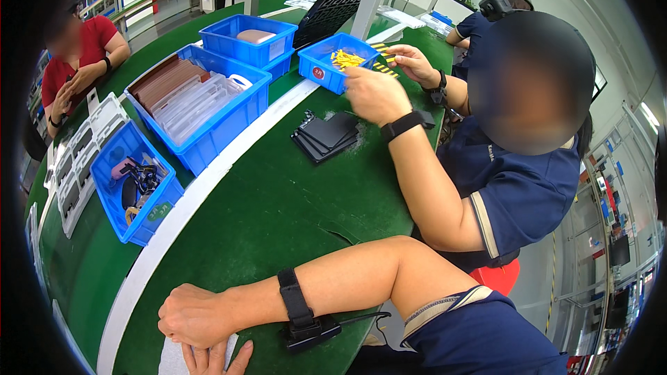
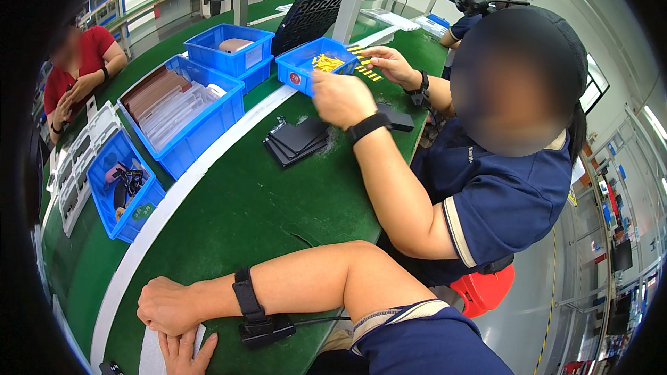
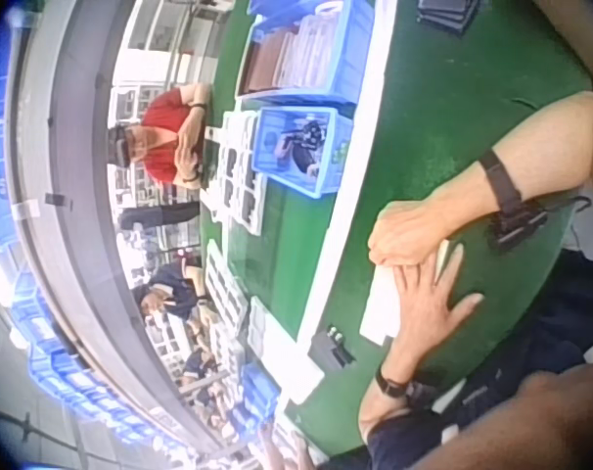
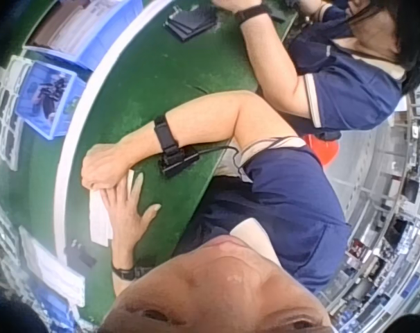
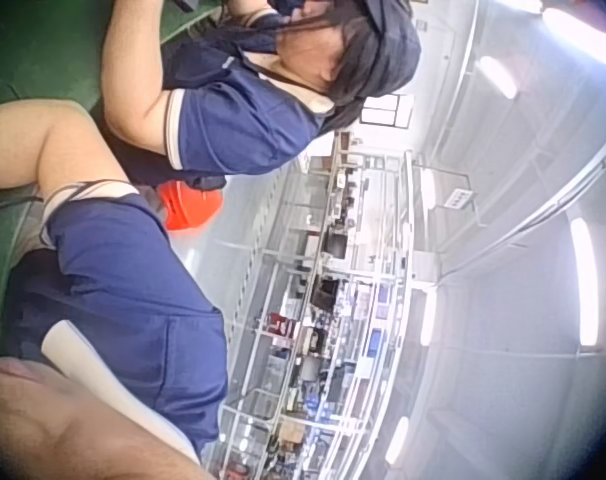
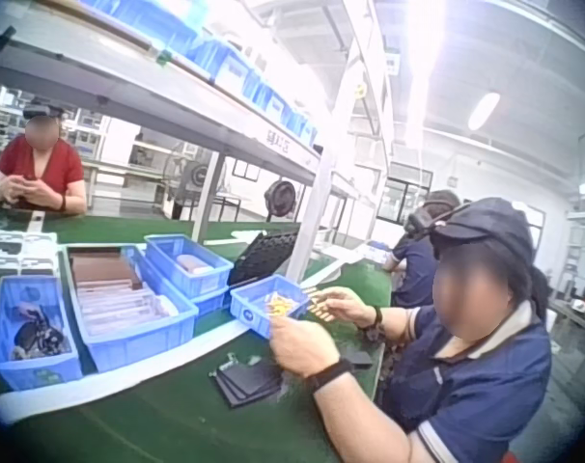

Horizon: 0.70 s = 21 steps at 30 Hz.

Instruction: Assembling small black plastic components on an industrial production line conveyor belt.

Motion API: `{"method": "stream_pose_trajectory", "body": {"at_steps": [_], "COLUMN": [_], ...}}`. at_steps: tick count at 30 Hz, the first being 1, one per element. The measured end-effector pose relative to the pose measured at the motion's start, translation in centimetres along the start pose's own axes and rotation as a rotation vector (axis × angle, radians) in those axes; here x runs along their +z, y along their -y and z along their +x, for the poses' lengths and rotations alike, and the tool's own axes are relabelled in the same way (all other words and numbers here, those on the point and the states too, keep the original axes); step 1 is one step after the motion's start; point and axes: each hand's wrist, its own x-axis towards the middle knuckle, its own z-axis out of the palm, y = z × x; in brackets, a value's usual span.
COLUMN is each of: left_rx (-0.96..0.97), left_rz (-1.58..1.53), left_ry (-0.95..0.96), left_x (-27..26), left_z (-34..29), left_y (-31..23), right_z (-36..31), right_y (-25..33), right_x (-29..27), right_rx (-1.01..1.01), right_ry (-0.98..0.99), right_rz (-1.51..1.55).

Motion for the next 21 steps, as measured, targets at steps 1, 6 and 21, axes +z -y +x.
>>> {"method": "stream_pose_trajectory", "body": {"at_steps": [1,6,21], "left_rx": [0.005,0.015,0.014], "left_rz": [0.000,-0.005,-0.016], "left_ry": [-0.001,-0.003,-0.012], "left_x": [-0.02,-0.04,-0.17], "left_z": [0.09,0.19,0.22], "left_y": [-0.05,-0.09,-0.22], "right_z": [-0.08,-0.10,-0.11], "right_y": [0.04,0.12,0.19], "right_x": [-0.14,-0.27,-0.36], "right_rx": [0.003,0.004,0.004], "right_ry": [-0.007,-0.006,-0.007], "right_rz": [-0.002,-0.004,-0.006]}}
